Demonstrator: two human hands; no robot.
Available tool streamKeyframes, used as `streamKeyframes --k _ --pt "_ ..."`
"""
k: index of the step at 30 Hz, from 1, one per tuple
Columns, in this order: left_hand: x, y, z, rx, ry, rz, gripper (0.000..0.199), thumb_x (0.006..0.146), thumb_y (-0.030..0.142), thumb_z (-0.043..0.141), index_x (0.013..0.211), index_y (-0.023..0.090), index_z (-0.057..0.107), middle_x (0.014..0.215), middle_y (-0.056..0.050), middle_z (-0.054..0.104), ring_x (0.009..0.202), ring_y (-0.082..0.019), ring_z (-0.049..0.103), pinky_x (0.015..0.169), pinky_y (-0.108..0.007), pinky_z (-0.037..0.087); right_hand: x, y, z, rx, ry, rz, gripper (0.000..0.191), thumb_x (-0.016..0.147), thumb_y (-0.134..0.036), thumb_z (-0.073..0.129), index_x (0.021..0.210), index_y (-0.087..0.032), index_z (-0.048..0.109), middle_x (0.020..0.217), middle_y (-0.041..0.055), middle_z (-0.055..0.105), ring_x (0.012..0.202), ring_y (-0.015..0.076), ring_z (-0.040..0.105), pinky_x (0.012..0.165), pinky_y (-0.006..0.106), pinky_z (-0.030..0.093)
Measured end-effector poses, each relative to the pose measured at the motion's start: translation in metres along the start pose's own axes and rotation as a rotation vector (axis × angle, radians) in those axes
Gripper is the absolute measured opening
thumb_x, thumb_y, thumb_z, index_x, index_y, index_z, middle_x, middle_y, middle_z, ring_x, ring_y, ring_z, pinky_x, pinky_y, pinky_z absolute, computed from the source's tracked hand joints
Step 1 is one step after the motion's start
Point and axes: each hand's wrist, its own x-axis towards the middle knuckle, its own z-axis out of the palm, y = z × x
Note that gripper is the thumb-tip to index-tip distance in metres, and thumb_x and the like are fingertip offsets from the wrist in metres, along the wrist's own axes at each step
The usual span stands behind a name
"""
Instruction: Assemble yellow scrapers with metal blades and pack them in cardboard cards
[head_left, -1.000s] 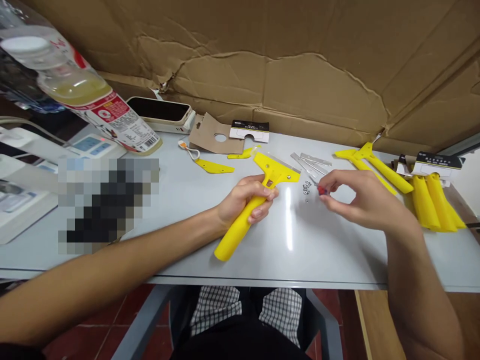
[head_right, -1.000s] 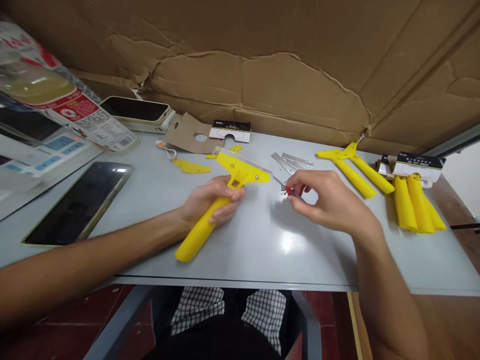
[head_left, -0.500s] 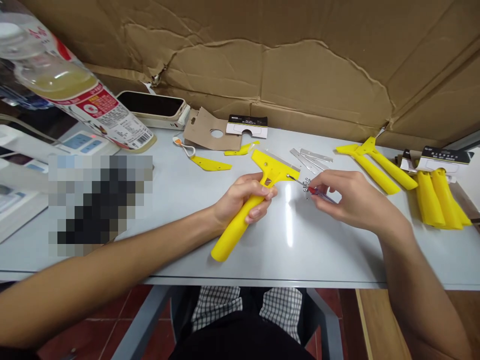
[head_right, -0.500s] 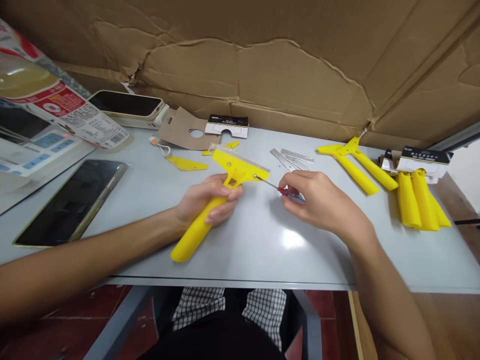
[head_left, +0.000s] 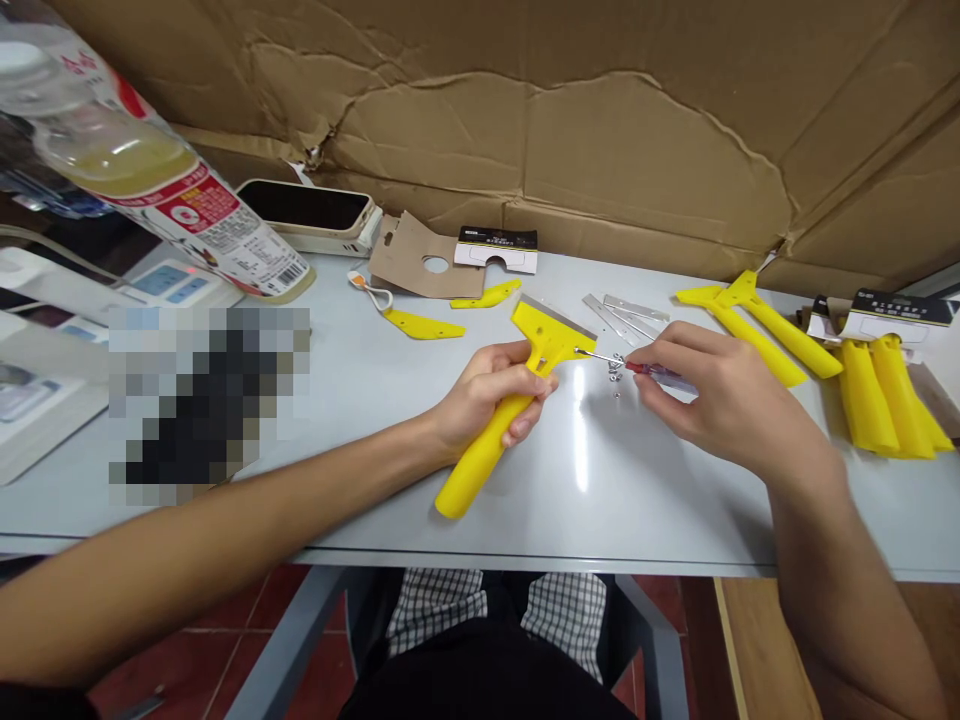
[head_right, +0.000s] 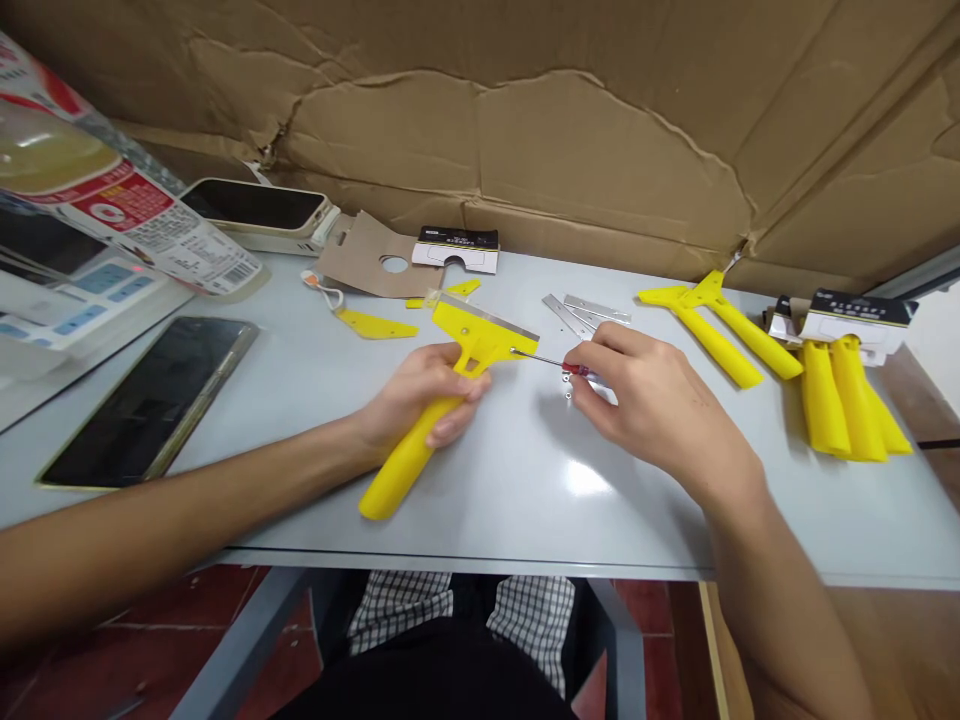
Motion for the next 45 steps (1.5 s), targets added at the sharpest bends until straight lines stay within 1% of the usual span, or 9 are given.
streamKeyframes --k 6,19,23,26,29,34,37,40,45 --pt "0.001 -0.002 -0.004 0.053 0.006 -0.025 0.016 0.073 0.024 0.076 0.077 0.016 0.063 0.046 0.004 0.055 0.030 -0.008 0.040 0.030 -0.019 0.033 -0.003 -0.009 -0.001 -0.112 0.142 -0.044 0.020 0.104 -0.021 0.063 0.113 -0.019 0.081 0.097 0.0093 0.070 0.076 0.0208 0.066 0.068 0.037 0.053" --pt "0.001 -0.004 -0.003 0.084 0.000 -0.040 0.016 0.073 0.024 0.075 0.079 0.017 0.062 0.043 0.003 0.054 0.029 -0.009 0.041 0.030 -0.019 0.033 -0.003 -0.016 -0.004 -0.128 0.149 -0.093 0.015 0.103 -0.018 0.065 0.103 -0.018 0.080 0.097 0.0099 0.069 0.072 0.0203 0.065 0.063 0.037 0.053" --pt "0.001 -0.004 -0.003 0.075 0.017 -0.034 0.016 0.073 0.022 0.075 0.080 0.017 0.063 0.047 0.004 0.057 0.029 -0.008 0.040 0.030 -0.019 0.033 -0.003 -0.017 -0.007 -0.052 0.206 -0.084 0.017 0.103 -0.015 0.067 0.116 -0.025 0.074 0.103 0.0072 0.076 0.083 0.0224 0.073 0.073 0.037 0.058" --pt "0.001 -0.002 -0.004 0.081 0.012 -0.041 0.015 0.073 0.023 0.075 0.078 0.017 0.062 0.045 0.003 0.056 0.029 -0.008 0.040 0.029 -0.019 0.033 -0.001 -0.018 -0.007 0.008 0.261 -0.081 0.015 0.100 -0.015 0.072 0.103 -0.029 0.067 0.098 0.0028 0.076 0.086 0.0225 0.074 0.076 0.038 0.058" --pt "0.001 -0.002 -0.004 0.084 0.011 -0.049 0.014 0.073 0.023 0.075 0.076 0.017 0.062 0.042 0.003 0.052 0.029 -0.008 0.039 0.030 -0.019 0.032 0.002 -0.019 -0.005 0.023 0.312 -0.089 0.017 0.097 -0.015 0.073 0.095 -0.028 0.062 0.095 0.0040 0.071 0.086 0.0238 0.070 0.074 0.041 0.057" --pt "0.003 -0.001 -0.006 0.042 0.008 -0.059 0.013 0.074 0.024 0.072 0.073 0.017 0.061 0.041 0.003 0.051 0.029 -0.008 0.037 0.030 -0.018 0.031 0.004 -0.020 -0.004 0.092 0.307 -0.072 0.025 0.086 -0.008 0.065 0.098 -0.029 0.055 0.098 0.0070 0.060 0.086 0.0264 0.063 0.065 0.041 0.052" --pt "0.005 -0.001 -0.007 0.000 -0.003 -0.060 0.015 0.071 0.025 0.072 0.070 0.017 0.060 0.044 0.004 0.051 0.029 -0.007 0.036 0.030 -0.018 0.031 0.004 -0.019 -0.005 0.144 0.326 -0.061 0.028 0.088 -0.006 0.067 0.096 -0.030 0.054 0.093 0.0042 0.064 0.086 0.0267 0.067 0.072 0.044 0.055" --pt "0.007 0.001 -0.009 -0.049 -0.023 -0.059 0.018 0.069 0.026 0.074 0.068 0.017 0.059 0.049 0.004 0.054 0.030 -0.005 0.036 0.031 -0.018 0.032 0.004 -0.018 -0.004 0.164 0.432 -0.093 0.028 0.090 -0.011 0.076 0.100 -0.031 0.058 0.093 0.0030 0.071 0.088 0.0278 0.071 0.074 0.045 0.057" --pt "0.008 0.001 -0.010 -0.056 -0.055 -0.066 0.019 0.069 0.026 0.076 0.069 0.016 0.060 0.050 0.005 0.053 0.031 -0.006 0.039 0.031 -0.019 0.033 0.002 -0.018 -0.006 0.072 0.468 -0.099 0.026 0.092 -0.016 0.082 0.103 -0.032 0.064 0.095 0.0028 0.075 0.088 0.0273 0.072 0.073 0.045 0.057"
